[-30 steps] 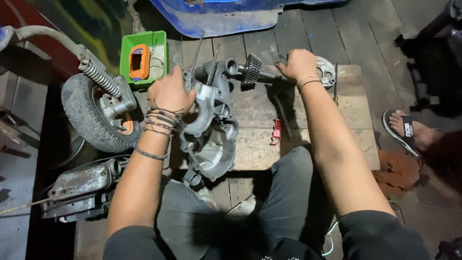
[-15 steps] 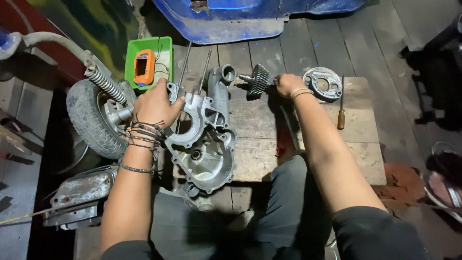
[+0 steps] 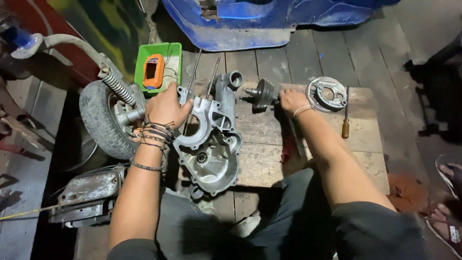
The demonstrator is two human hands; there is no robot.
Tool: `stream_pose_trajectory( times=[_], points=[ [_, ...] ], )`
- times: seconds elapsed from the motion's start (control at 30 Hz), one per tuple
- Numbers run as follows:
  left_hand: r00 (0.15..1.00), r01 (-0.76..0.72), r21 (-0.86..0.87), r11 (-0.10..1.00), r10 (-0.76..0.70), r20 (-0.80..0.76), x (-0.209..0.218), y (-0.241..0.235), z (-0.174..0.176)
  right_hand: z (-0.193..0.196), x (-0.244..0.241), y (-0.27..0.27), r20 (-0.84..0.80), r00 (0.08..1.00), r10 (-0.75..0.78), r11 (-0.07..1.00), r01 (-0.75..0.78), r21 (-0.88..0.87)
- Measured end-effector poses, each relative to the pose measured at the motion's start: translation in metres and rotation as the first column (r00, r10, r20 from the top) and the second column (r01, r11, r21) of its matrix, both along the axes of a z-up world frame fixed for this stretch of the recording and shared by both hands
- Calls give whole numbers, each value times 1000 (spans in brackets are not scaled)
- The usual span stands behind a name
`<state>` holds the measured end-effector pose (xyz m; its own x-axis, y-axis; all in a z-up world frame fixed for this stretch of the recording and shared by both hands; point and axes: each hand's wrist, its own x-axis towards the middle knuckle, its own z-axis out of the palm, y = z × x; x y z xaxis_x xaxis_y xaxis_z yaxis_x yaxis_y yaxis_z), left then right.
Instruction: Assembling internal motorcycle engine components like gears and shafts into the crankcase.
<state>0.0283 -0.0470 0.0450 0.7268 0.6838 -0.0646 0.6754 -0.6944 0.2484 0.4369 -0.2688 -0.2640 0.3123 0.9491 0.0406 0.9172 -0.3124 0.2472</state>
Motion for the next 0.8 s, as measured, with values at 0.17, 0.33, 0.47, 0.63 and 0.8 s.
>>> stream_pose_trajectory(
  times=[0.17,0.33,0.47,0.63,0.8],
  points=[
    [1000,3,2,1000,-3,-1,-1,-3,1,41,-33,-17,-132,990,-50,996,39,-86],
    [999,20,21,1000,-20,27,-3,-7,1,35,-31,-26,-21,999,33,989,-35,-147],
    [998,17,8,1000,-18,55,-3,-2,-3,84,-51,-38,-38,999,26,985,-33,-172],
    [998,15,-11,1000,-14,55,-5,2,-5,13,-1,-61,-54,993,-103,992,99,-79],
    [999,31,8,999,-31,43,-3,-4,1,-40,53,-103,367,924,104,995,-98,-34]
  ],
)
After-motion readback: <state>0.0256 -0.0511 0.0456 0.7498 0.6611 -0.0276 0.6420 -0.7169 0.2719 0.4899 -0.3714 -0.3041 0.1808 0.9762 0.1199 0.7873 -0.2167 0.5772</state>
